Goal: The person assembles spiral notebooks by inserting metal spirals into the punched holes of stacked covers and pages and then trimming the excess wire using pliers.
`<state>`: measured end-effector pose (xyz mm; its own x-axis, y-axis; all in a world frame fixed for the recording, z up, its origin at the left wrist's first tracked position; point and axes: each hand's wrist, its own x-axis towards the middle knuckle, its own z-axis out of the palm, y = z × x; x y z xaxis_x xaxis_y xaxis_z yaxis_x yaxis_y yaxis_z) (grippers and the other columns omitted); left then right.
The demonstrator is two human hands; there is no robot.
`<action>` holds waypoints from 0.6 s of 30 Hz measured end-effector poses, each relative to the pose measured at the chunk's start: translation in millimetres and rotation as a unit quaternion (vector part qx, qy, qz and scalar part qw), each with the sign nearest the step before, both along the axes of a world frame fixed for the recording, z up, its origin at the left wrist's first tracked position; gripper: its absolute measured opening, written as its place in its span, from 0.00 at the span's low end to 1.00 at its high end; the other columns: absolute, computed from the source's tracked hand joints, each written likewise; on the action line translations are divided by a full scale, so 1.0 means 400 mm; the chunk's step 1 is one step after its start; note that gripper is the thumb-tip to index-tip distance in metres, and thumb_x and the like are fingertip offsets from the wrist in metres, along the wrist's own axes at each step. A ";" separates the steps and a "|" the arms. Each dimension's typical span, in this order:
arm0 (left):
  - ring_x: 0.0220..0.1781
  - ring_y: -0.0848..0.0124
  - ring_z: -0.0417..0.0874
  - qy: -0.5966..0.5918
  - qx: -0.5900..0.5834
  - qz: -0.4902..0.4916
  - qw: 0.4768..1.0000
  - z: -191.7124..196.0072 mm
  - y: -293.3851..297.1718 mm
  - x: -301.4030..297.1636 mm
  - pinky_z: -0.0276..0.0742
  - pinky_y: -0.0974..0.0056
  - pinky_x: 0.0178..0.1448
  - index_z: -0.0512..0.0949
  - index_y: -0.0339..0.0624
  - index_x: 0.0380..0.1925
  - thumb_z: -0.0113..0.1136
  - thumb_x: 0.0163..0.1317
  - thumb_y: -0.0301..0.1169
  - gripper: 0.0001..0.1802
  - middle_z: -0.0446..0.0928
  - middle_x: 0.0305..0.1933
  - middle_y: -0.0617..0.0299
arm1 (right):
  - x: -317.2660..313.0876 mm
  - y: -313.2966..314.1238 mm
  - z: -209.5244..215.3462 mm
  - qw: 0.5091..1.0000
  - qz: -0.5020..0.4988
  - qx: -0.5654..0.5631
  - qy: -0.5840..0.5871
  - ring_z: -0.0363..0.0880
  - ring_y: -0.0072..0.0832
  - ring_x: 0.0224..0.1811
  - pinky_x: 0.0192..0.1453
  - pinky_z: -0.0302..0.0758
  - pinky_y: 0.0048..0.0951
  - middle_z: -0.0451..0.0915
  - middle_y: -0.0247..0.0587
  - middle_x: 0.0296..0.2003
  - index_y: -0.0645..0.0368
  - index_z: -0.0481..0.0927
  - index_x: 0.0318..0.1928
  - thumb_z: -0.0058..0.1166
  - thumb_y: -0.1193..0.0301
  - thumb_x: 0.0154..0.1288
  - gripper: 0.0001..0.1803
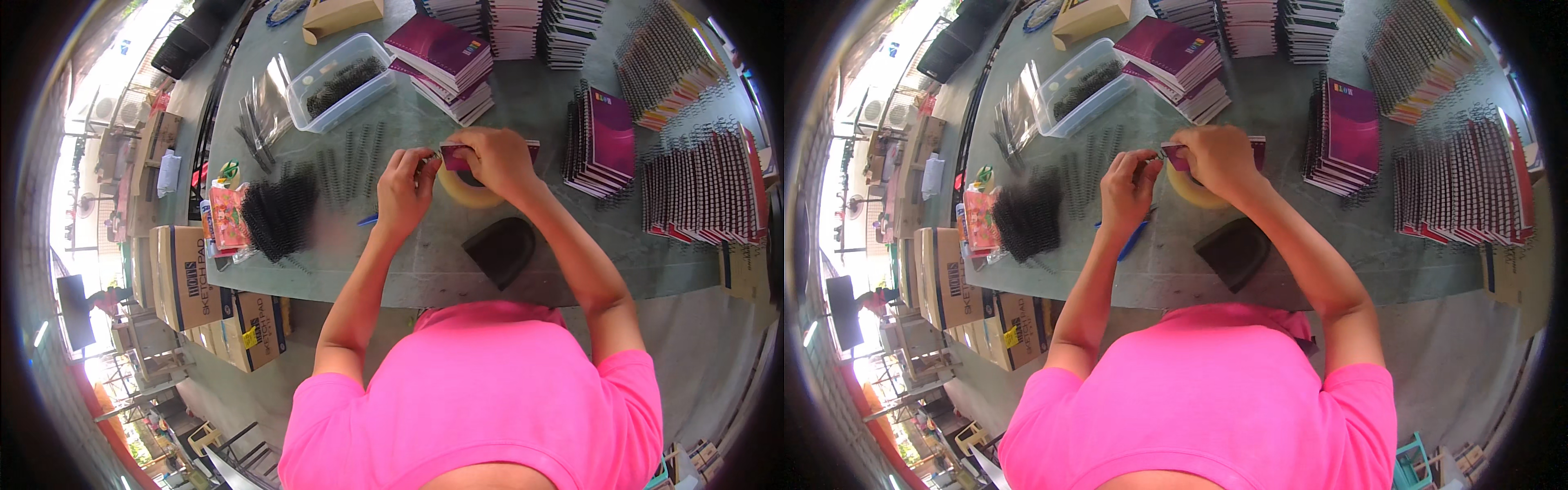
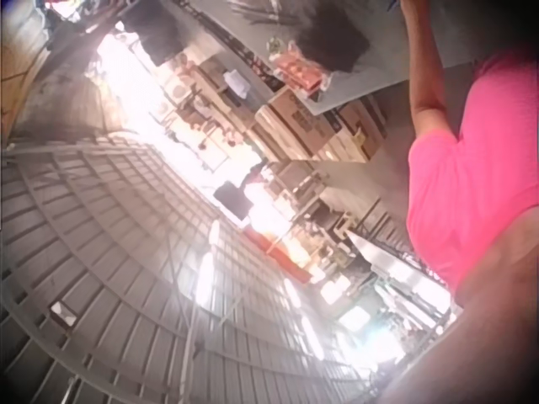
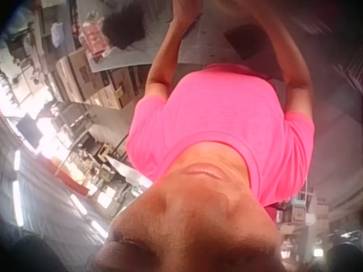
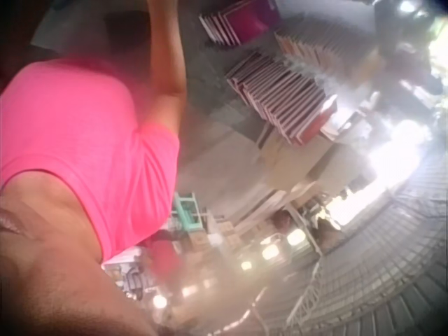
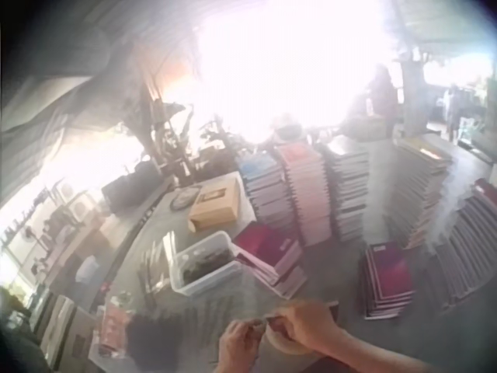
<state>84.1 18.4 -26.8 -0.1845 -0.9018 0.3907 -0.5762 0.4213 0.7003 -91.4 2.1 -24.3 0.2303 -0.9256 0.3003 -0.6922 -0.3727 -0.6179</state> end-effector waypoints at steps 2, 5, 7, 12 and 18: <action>0.22 0.66 0.76 0.005 -0.026 0.010 1.000 -0.004 0.001 -0.013 0.71 0.64 0.27 0.77 0.38 0.33 0.62 0.56 0.27 0.06 0.73 0.27 0.56 | -0.009 0.000 -0.002 1.000 -0.005 0.003 0.004 0.80 0.41 0.34 0.37 0.75 0.37 0.82 0.40 0.32 0.52 0.82 0.38 0.54 0.71 0.56 0.09; 0.23 0.67 0.76 0.000 -0.049 0.016 0.999 -0.001 -0.011 -0.022 0.71 0.64 0.27 0.77 0.38 0.33 0.63 0.55 0.26 0.07 0.74 0.28 0.56 | -0.024 -0.004 -0.009 1.000 -0.005 0.006 -0.028 0.80 0.42 0.31 0.36 0.73 0.41 0.81 0.41 0.28 0.50 0.82 0.37 0.55 0.69 0.54 0.09; 0.25 0.69 0.76 -0.006 -0.041 0.016 0.999 -0.007 -0.022 -0.010 0.71 0.66 0.29 0.77 0.37 0.36 0.65 0.53 0.25 0.10 0.74 0.28 0.56 | -0.010 -0.006 -0.008 1.000 -0.003 -0.013 -0.014 0.80 0.42 0.32 0.37 0.73 0.41 0.81 0.41 0.29 0.50 0.83 0.37 0.55 0.69 0.54 0.09; 0.35 0.63 0.79 0.034 -0.014 0.001 0.999 -0.035 -0.039 0.024 0.73 0.62 0.34 0.73 0.37 0.45 0.62 0.54 0.24 0.17 0.75 0.29 0.53 | 0.022 0.002 0.017 0.997 -0.004 -0.038 0.062 0.79 0.42 0.38 0.40 0.73 0.42 0.81 0.42 0.35 0.50 0.83 0.38 0.54 0.72 0.54 0.10; 0.41 0.55 0.78 -0.007 0.038 -0.066 0.997 0.002 -0.033 0.013 0.73 0.56 0.44 0.75 0.43 0.35 0.60 0.51 0.28 0.10 0.76 0.37 0.55 | -0.011 0.011 -0.028 0.996 0.032 -0.082 0.027 0.79 0.43 0.39 0.42 0.71 0.41 0.82 0.41 0.36 0.53 0.81 0.40 0.51 0.61 0.64 0.12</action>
